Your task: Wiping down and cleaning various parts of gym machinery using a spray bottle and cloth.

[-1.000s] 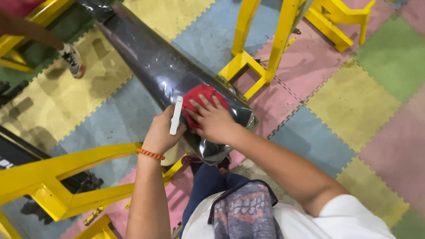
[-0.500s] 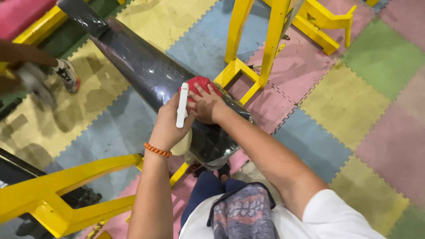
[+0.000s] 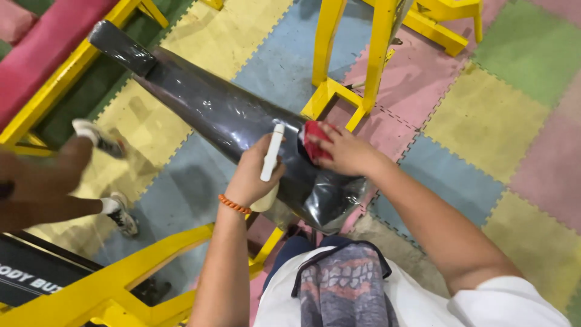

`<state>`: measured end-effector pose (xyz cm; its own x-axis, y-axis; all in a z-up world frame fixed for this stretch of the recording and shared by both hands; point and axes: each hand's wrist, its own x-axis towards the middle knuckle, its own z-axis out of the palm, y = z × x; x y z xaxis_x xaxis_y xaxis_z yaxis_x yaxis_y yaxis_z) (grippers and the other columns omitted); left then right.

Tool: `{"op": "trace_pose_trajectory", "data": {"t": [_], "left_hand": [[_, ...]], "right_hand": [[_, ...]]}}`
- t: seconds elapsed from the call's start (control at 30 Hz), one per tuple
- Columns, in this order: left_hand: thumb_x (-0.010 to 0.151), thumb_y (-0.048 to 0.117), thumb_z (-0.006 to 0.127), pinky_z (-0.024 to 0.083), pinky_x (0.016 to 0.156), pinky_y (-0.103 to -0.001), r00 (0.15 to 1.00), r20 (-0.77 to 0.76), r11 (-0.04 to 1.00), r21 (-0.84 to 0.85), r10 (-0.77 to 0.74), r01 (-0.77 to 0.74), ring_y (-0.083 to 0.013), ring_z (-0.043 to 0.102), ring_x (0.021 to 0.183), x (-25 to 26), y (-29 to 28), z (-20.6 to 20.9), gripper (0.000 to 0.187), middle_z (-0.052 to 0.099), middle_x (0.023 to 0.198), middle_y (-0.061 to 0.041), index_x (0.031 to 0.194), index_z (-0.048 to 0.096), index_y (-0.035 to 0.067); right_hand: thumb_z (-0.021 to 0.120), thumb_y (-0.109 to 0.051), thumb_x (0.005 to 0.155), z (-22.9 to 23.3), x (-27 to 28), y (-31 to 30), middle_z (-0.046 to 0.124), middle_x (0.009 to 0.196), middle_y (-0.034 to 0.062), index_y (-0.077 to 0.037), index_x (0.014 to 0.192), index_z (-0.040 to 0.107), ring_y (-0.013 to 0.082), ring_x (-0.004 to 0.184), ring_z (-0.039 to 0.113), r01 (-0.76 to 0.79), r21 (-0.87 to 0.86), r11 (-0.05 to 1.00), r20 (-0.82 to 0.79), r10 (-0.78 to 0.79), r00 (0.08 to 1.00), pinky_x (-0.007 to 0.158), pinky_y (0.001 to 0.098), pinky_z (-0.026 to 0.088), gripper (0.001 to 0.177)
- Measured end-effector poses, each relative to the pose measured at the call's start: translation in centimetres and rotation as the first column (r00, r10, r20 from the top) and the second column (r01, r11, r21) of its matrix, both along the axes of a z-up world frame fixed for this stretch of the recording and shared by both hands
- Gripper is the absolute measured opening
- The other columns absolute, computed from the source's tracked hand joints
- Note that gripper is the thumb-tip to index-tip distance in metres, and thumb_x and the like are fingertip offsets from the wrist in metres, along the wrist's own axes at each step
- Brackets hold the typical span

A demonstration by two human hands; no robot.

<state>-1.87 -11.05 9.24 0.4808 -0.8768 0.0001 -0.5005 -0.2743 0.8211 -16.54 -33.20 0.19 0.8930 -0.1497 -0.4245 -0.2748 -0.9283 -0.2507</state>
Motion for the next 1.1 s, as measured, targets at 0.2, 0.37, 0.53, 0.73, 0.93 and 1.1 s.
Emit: {"op": "trace_pose_trajectory", "data": {"t": [0.2, 0.37, 0.53, 0.73, 0.93, 1.1], "left_hand": [[0.073, 0.008, 0.071, 0.056, 0.074, -0.053, 0.999, 0.044, 1.0, -0.023, -0.019, 0.02, -0.0476, 0.07, 0.088, 1.3, -1.0, -0.1, 0.055, 0.07, 0.094, -0.024, 0.126, 0.06, 0.007], [0.076, 0.008, 0.07, 0.055, 0.086, -0.059, 0.995, 0.087, 0.998, -0.037, 0.045, -0.042, -0.0547, 0.065, 0.105, 1.1, -2.0, 0.1, 0.06, 0.065, 0.117, -0.032, 0.133, 0.053, -0.001], [0.077, 0.004, 0.07, 0.051, 0.093, -0.064, 0.974, 0.162, 0.988, -0.004, 0.155, -0.157, -0.057, 0.06, 0.113, 0.2, -3.6, 0.0, 0.063, 0.062, 0.124, -0.033, 0.136, 0.051, -0.002], [0.075, 0.003, 0.071, 0.046, 0.102, -0.061, 0.872, 0.318, 0.927, -0.077, 0.372, -0.367, -0.0516, 0.057, 0.123, -2.1, -6.1, -1.9, 0.068, 0.059, 0.137, -0.026, 0.14, 0.051, 0.001], [0.076, 0.005, 0.07, 0.043, 0.109, -0.054, 0.741, 0.428, 0.85, -0.155, 0.517, -0.504, -0.0451, 0.054, 0.13, -3.6, -7.3, -4.6, 0.067, 0.058, 0.139, -0.022, 0.141, 0.054, 0.005], [0.078, 0.006, 0.069, 0.042, 0.11, -0.052, 0.695, 0.476, 0.833, -0.179, 0.539, -0.524, -0.0442, 0.054, 0.13, -4.2, -7.5, -4.7, 0.066, 0.058, 0.139, -0.022, 0.141, 0.053, 0.003]], "right_hand": [[0.036, -0.076, 0.097, -7.6, 8.1, -1.4, 0.021, 0.168, 0.0067, -0.041, 0.164, 0.017, 0.0481, 0.144, 0.039, 0.161, 0.041, 0.986, -0.084, -0.157, 0.984, 0.115, 0.0608, 0.037, 0.077], [0.036, -0.061, 0.105, -3.7, 7.1, -1.7, 0.01, 0.174, -0.0025, -0.042, 0.16, 0.03, 0.0436, 0.156, 0.014, -0.035, 0.115, 0.993, -0.102, 0.047, 0.994, 0.121, 0.0585, 0.03, 0.059], [0.058, -0.041, 0.1, 2.6, 2.4, -4.9, 0.057, 0.148, 0.0196, -0.015, 0.133, 0.07, 0.0536, 0.149, 0.024, -0.481, 0.45, 0.753, 0.372, 0.331, 0.867, 0.121, 0.0656, 0.018, 0.044], [0.059, -0.029, 0.105, -2.7, 2.2, -8.3, 0.044, 0.161, 0.0133, -0.025, 0.14, 0.065, 0.0534, 0.152, 0.018, -0.652, 0.608, 0.453, 0.563, 0.334, 0.756, 0.121, 0.0657, 0.016, 0.036], [0.055, -0.045, 0.106, -5.6, 2.6, -7.4, 0.039, 0.165, -0.0015, -0.038, 0.142, 0.062, 0.0422, 0.157, 0.019, -0.666, 0.468, 0.581, 0.618, 0.324, 0.716, 0.115, 0.0756, 0.018, 0.037], [0.055, -0.049, 0.104, -7.9, 4.2, -7.0, 0.037, 0.166, -0.0056, -0.045, 0.144, 0.058, 0.0423, 0.156, 0.018, -0.623, 0.451, 0.64, 0.574, 0.326, 0.751, 0.111, 0.0793, 0.023, 0.04]]}}
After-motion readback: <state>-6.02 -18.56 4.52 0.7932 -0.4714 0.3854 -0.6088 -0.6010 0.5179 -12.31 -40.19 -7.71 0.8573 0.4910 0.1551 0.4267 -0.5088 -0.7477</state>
